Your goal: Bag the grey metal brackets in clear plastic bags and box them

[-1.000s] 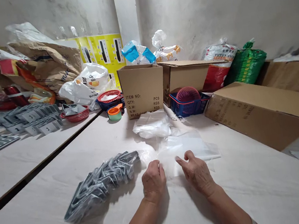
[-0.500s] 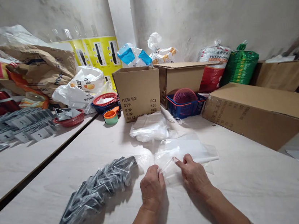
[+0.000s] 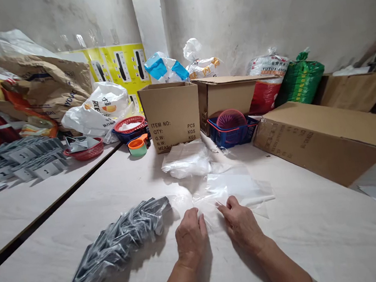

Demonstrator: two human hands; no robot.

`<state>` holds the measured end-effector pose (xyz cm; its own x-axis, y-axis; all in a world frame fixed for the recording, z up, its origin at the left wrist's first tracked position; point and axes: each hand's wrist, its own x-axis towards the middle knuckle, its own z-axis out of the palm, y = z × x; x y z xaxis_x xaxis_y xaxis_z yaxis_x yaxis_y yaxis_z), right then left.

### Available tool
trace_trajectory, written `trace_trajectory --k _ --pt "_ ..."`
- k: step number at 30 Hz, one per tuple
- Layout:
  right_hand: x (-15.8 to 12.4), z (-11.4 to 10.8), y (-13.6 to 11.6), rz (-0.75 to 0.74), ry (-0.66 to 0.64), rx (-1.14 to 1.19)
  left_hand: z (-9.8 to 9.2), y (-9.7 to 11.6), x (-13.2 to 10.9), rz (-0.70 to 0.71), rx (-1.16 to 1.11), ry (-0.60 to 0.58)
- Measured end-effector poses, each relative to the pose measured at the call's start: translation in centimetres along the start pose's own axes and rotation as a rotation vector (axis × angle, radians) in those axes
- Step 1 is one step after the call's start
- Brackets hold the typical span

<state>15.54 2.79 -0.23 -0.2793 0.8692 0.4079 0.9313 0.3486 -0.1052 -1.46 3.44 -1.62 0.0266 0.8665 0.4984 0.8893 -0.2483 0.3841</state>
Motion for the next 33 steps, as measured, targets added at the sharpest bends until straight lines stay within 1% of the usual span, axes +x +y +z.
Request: trace_trajectory --k 3,9,16,20,24,33 --pt "0.1 0.2 0.2 0.017 -0.004 0.013 -0.1 0.1 0.0 -0.001 0.005 -0.012" --pt "0.2 0.6 0.8 0.058 -0.015 0.089 -0.5 0.6 0.1 -0.021 0.045 -0.089" --pt "-0.1 1.4 0.6 0.089 0.053 0.152 -0.9 1.1 0.1 -0.008 0.102 -0.144" --pt "-0.3 1.9 0.4 0.069 0.089 0.129 -0.8 0.9 -0.1 -0.003 0.108 -0.150" --pt "-0.4 1.9 0.4 0.057 0.099 0.107 -0.8 0.8 -0.2 -0.011 0.078 -0.148" --pt "-0.8 1.4 0.7 -0.003 0.067 0.176 -0.8 1.1 -0.5 -0.012 0.091 -0.109"
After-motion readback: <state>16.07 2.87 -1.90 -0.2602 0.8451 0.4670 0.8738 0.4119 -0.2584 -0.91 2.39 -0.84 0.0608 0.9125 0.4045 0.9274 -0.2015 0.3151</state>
